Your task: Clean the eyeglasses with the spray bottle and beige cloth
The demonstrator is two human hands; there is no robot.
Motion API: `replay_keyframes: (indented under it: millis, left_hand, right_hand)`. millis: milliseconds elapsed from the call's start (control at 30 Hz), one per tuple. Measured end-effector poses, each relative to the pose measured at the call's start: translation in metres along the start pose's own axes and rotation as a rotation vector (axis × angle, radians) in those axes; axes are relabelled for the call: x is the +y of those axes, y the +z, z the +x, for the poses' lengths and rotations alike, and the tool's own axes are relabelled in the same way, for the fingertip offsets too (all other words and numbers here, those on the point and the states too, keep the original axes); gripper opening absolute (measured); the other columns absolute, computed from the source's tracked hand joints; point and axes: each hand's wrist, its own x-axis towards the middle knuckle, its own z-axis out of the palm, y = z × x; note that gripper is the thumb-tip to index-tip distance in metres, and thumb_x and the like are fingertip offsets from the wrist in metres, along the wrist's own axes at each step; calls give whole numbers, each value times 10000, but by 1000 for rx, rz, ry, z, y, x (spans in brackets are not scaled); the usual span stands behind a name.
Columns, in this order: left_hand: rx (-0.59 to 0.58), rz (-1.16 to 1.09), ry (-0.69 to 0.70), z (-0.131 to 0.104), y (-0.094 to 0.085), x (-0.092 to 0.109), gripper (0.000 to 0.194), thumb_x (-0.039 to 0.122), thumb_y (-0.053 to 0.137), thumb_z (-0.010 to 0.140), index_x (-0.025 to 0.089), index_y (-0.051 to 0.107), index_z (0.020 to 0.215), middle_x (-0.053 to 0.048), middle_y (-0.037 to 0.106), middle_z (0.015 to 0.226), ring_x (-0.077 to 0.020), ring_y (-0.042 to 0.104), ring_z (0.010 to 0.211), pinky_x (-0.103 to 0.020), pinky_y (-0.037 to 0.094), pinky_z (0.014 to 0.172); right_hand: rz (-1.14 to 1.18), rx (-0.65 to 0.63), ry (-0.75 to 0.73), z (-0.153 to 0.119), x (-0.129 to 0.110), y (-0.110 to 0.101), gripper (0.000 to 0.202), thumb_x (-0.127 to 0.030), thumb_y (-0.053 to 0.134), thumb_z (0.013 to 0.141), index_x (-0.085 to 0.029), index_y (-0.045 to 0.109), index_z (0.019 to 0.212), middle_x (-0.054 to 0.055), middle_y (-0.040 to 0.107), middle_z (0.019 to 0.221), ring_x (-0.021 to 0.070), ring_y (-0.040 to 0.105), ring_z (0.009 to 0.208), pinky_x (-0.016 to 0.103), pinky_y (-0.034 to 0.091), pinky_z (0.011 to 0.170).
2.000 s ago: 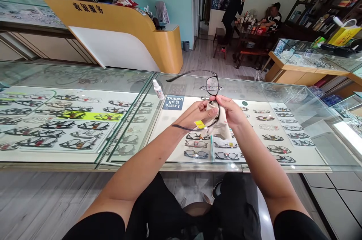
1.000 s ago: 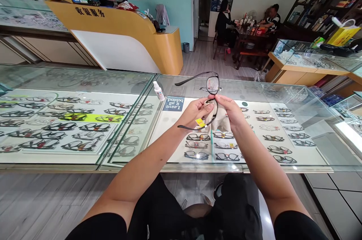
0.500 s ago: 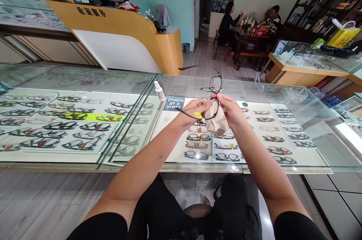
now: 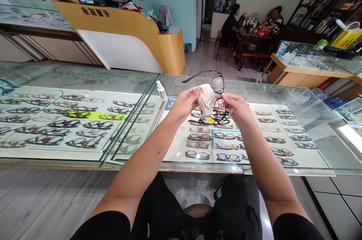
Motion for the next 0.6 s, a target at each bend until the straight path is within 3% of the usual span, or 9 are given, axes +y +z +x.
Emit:
replay_keyframes:
  millis: [167,300,600]
  left_hand:
    - [-73,90,10,-10,10,7,594,672,924,814,135,789,1030,-30,752,835,-143,702,768,-272,593,786]
    - [-99,87,13,-9,12,5,585,699,907,817,151,748,946,-19,721,778,-152,695,748,-271,580,749]
    - [-62,95,24,-9,11,3,590,712,912,800,169,698,890,-3,688,732,-128,634,646,-256,523,632]
  right_hand:
    - [-8,-101,115,-1,5,5,460,-610,971,751,-214,900,974,-24,617,618,153,541,650,317,410,636]
    - [-31,-159,116,-2,6,8,450,-608,942,780,-184,906,926,-6,669,674,111,445,590,308,343,598]
    - [-4,-273,222,-4,8,15,446,-607,958,757,-187,904,896,13,694,654,124,498,551,308,394,550]
